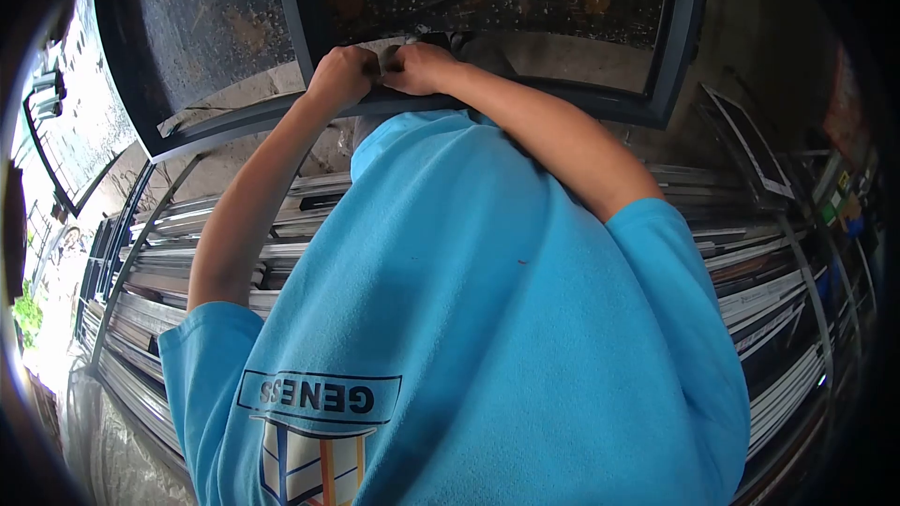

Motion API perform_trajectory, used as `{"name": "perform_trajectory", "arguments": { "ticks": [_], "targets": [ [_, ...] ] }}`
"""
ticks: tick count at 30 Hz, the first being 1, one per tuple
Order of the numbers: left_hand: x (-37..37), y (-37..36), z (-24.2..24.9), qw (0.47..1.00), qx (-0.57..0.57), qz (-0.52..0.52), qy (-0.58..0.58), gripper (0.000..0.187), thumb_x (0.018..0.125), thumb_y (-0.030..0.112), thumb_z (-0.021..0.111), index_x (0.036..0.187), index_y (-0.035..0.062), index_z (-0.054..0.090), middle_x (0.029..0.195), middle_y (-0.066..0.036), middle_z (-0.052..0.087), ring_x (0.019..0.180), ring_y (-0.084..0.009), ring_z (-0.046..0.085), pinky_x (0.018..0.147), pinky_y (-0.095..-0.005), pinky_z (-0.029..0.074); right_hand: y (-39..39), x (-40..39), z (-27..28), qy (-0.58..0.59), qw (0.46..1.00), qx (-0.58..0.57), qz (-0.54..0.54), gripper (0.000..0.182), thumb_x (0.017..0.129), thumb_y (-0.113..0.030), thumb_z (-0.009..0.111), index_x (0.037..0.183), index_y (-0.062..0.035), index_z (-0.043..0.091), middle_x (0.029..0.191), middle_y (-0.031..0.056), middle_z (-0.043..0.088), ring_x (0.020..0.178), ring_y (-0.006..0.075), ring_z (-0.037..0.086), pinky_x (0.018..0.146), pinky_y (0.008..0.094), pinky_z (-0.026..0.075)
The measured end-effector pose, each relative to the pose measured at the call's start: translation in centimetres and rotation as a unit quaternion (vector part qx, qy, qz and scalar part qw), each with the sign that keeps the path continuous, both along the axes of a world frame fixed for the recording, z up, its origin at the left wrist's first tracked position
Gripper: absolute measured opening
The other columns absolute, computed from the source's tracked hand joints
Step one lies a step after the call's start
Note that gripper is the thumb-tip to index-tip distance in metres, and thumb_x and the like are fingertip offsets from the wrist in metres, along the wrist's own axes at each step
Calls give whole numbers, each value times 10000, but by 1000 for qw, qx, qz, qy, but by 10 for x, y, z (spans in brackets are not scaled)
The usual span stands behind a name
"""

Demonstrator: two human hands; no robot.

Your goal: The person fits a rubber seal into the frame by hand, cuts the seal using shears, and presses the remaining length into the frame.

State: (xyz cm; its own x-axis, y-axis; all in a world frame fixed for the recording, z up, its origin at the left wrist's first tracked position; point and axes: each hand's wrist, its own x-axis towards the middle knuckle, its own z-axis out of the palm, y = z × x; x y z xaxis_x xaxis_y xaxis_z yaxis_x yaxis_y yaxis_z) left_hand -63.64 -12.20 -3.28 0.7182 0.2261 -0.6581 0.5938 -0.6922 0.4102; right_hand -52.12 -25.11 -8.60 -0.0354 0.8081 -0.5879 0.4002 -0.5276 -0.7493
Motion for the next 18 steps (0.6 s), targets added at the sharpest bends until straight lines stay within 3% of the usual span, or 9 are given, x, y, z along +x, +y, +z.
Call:
{"name": "perform_trajectory", "arguments": {
  "ticks": [1, 2, 4, 5, 7, 11, 13, 17, 18],
  "targets": [
    [5, 2, 5, 999, -1, -27, 35, 96, 762, 133, 665, 833, 98, 720, 847, -137, 694, 856, -298, 673, 852, -398, 506, 1, 3, 0, 24, 1000, -12, 15, 359, 789, -371, 589, 964, -81, 705, 980, 182, 685, 971, 363, 640, 871, 448, 501],
    [7, 8, 6, 999, 2, -27, 30, 96, 762, 133, 665, 833, 98, 720, 847, -137, 694, 856, -298, 673, 852, -398, 506, 2, 7, 1, 19, 1000, -9, 15, 359, 789, -371, 589, 964, -81, 705, 980, 182, 685, 971, 363, 640, 871, 448, 501],
    [5, 17, 10, 937, 120, -322, -62, 89, 760, 141, 640, 796, 131, 721, 833, -83, 684, 889, -234, 654, 928, -380, 444, 1, 8, 2, 40, 998, 34, 34, 333, 793, -293, 562, 973, -44, 691, 914, 212, 678, 883, 384, 643, 783, 446, 499],
    [5, 23, 16, 936, 117, -325, -64, 89, 760, 141, 640, 796, 131, 721, 833, -83, 684, 889, -234, 654, 928, -380, 444, 0, 6, 2, 40, 998, 31, 32, 333, 793, -293, 562, 973, -44, 691, 914, 212, 678, 883, 384, 643, 783, 446, 499],
    [6, 36, 33, 866, 210, -448, -78, 92, 761, 156, 613, 779, 150, 703, 861, -24, 665, 940, -175, 617, 946, -363, 392, 5, 3, 2, -6, 996, 25, 89, 359, 761, -304, 566, 963, -41, 703, 975, 216, 672, 943, 385, 635, 848, 450, 500],
    [5, 36, 52, 855, 216, -466, -77, 98, 774, 164, 604, 795, 129, 693, 918, -12, 668, 990, -172, 600, 953, -375, 389, 0, 0, 11, 0, 999, 26, 41, 350, 746, -285, 566, 931, -20, 700, 944, 225, 669, 920, 389, 638, 825, 455, 501],
    [2, 32, 72, 904, 214, -366, -45, 89, 782, 151, 604, 803, 113, 682, 920, -34, 665, 936, -175, 620, 895, -366, 460, -4, 0, 10, 1, 998, 48, 27, 332, 752, -270, 568, 930, -25, 704, 913, 212, 676, 904, 387, 642, 809, 453, 505],
    [-57, 18, 78, 934, 155, -318, 54, 86, 771, 94, 605, 832, 60, 656, 875, -110, 664, 780, -242, 689, 604, -373, 553, -4, -1, 21, 17, 999, 27, -11, 339, 778, -245, 565, 971, 11, 675, 896, 236, 665, 861, 379, 650, 756, 443, 502],
    [-64, 22, 75, 933, 154, -321, 51, 86, 771, 94, 605, 832, 60, 656, 875, -110, 664, 780, -242, 689, 604, -373, 553, -4, -3, 19, 3, 1000, 13, -10, 343, 780, -246, 572, 997, -4, 682, 909, 227, 671, 872, 371, 653, 769, 436, 507]
  ]
}}
